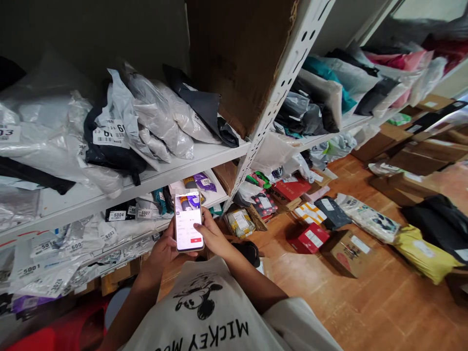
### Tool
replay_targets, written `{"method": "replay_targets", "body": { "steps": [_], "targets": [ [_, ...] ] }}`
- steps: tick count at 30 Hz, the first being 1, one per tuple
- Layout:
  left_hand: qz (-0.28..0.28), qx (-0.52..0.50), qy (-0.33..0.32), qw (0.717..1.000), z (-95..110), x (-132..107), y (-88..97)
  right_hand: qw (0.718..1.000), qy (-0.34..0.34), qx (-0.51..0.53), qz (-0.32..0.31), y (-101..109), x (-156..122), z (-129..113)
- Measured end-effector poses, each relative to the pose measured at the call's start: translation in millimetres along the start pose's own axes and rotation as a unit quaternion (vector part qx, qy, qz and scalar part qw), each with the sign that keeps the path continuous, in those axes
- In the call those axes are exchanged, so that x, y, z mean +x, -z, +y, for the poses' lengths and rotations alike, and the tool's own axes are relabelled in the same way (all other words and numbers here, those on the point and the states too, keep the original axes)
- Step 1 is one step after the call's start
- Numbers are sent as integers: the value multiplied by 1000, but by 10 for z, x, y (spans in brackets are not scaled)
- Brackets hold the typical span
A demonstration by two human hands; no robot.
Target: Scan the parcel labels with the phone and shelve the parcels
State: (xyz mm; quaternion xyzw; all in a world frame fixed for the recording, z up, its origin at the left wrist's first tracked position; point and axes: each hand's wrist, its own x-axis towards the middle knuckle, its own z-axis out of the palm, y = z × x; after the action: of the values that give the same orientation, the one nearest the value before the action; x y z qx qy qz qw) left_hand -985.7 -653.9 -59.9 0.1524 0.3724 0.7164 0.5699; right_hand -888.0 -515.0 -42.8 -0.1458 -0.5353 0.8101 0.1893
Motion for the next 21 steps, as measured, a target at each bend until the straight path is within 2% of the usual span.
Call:
{"method": "replay_targets", "body": {
  "steps": [3, 9, 12, 15, 21],
  "targets": [
    [21, -15, 4, 1000, -9, -1, 20, 1000, 4, -7, -11, 2, -1, 12],
    [24, -41, 5, 999, -10, 2, 11, 998, 2, -20, -53, 53, -34, 2],
    [38, -45, 10, 998, -10, 4, 36, 999, 2, -10, -52, 64, -38, 24],
    [35, -30, 20, 999, -17, 5, 103, 999, -5, 14, -29, 55, -15, 102],
    [-23, -18, 40, 999, -85, 5, 272, 994, -30, 83, 64, 23, 73, 350]
  ]
}}
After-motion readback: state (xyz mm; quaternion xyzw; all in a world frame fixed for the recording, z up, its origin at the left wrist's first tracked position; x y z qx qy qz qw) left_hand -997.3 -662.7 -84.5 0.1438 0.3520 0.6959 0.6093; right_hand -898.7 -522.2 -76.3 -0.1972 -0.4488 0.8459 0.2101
